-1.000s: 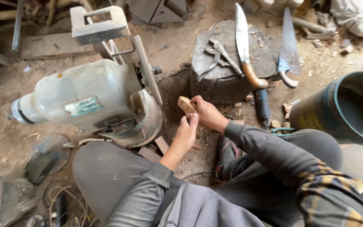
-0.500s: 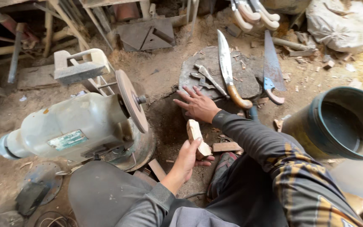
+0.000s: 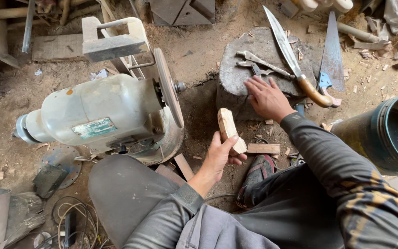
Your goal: The person sits on the floor and uses a bench grinder to shape a small wooden piece. They adjust the grinding wheel, then repeatedly press the wood against the spinning wheel to smooth and contour its edges.
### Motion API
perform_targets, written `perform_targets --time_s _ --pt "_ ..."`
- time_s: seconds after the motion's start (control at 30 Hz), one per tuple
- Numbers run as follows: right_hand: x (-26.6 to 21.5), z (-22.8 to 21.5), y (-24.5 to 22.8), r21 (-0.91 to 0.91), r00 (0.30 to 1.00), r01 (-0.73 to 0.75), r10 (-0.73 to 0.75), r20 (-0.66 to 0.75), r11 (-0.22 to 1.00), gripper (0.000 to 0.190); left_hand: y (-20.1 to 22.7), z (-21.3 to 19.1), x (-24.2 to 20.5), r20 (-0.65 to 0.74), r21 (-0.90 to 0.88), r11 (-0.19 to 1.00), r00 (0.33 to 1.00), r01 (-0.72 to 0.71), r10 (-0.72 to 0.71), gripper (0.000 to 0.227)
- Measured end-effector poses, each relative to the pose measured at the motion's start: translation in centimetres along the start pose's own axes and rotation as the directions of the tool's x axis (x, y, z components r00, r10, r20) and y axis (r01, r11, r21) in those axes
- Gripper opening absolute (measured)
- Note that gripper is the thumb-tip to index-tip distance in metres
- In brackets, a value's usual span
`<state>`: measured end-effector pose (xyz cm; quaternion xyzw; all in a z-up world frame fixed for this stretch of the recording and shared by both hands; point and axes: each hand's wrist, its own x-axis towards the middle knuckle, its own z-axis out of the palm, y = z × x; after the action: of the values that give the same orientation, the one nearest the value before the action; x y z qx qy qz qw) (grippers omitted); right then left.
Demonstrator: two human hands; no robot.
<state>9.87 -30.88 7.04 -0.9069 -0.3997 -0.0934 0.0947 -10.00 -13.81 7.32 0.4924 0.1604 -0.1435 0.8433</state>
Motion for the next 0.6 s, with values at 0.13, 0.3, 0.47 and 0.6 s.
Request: perform_targets --time_s 0.13,0.3,0.47,0.6 --pt "-0.3 -3.1 -4.8 0.484 0.869 -0.489 0.452 0.201 0.726 0.046 0.9 -0.1 -0.5 -0.003 -0.049 0.992 0.993 -0.118 0.118 0.051" --pt "-0.6 -6.2 -11.8 0.850 0.835 -0.498 0.360 0.417 0.172 0.044 2.1 0.0 -1.7 0.012 -0.147 0.973 0.983 -0.178 0.181 0.053" --pt "-1.3 -5.3 -14.2 0.969 0.882 -0.243 0.406 0.239 -0.042 0.044 2.6 0.2 -3.0 0.045 -0.170 0.961 0.972 -0.219 0.230 0.053" --pt "-0.6 -2.8 -14.1 0.989 0.880 -0.145 0.453 0.141 -0.026 0.038 2.6 0.4 -3.4 0.055 -0.183 0.963 0.976 -0.197 0.210 0.049"
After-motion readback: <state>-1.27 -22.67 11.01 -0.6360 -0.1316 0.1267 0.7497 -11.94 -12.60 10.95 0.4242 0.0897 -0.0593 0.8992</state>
